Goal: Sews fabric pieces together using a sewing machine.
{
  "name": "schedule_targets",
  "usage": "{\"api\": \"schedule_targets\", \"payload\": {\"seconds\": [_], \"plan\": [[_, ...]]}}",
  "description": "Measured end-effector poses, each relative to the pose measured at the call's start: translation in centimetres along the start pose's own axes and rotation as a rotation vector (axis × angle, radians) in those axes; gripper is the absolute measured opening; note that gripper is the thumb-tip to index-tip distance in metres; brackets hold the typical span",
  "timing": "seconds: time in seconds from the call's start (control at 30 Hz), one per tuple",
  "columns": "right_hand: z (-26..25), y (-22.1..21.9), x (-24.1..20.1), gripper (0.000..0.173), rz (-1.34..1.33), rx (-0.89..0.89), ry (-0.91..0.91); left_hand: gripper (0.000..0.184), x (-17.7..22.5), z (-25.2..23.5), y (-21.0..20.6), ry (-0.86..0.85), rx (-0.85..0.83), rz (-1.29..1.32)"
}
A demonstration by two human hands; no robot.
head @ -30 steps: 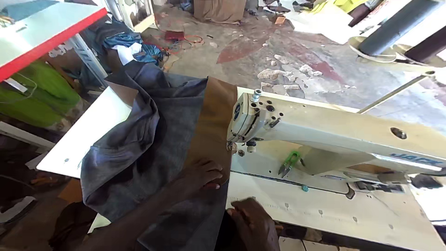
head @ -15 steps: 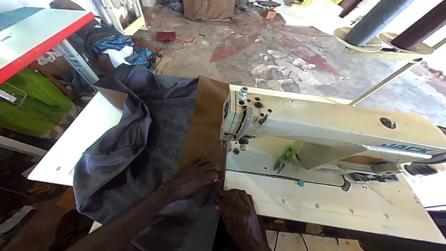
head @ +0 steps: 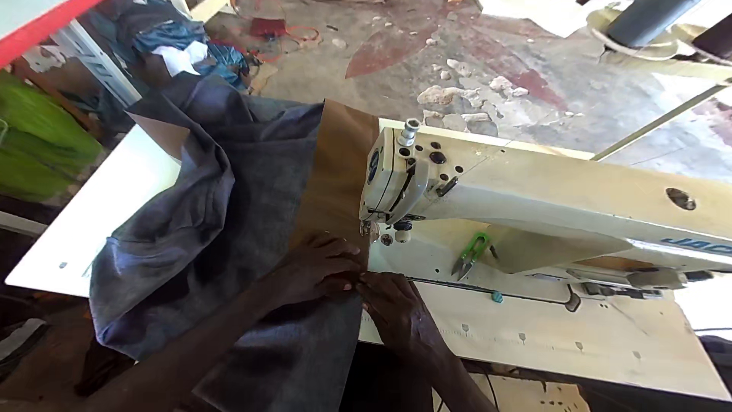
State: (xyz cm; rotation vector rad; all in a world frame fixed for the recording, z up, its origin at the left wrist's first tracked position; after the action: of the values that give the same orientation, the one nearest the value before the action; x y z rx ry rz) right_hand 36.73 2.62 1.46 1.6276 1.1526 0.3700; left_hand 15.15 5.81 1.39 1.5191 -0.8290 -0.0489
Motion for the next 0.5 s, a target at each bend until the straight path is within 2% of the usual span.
{"api": "schedule_targets", "payload": {"seconds": [0.5], "plan": [[-1.0, -0.2, 1.4, 0.038, 0.049, 0.000, -0.044, 0.045, -1.6, -2.2, 0.8, -0.051, 0.056, -0.064]]}}
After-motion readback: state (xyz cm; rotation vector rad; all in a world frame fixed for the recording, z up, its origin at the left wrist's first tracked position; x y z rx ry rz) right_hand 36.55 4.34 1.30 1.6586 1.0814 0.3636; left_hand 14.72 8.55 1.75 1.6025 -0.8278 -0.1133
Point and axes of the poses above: each hand's wrist, its own z-axis away from the middle knuckle, its own y-axis out of the back of the hand, x = y × z, the point moved 4 cm from there along -z, towards the middle knuckle, and after that the axes turned 9 degrees about y, right-handed, at the moved point
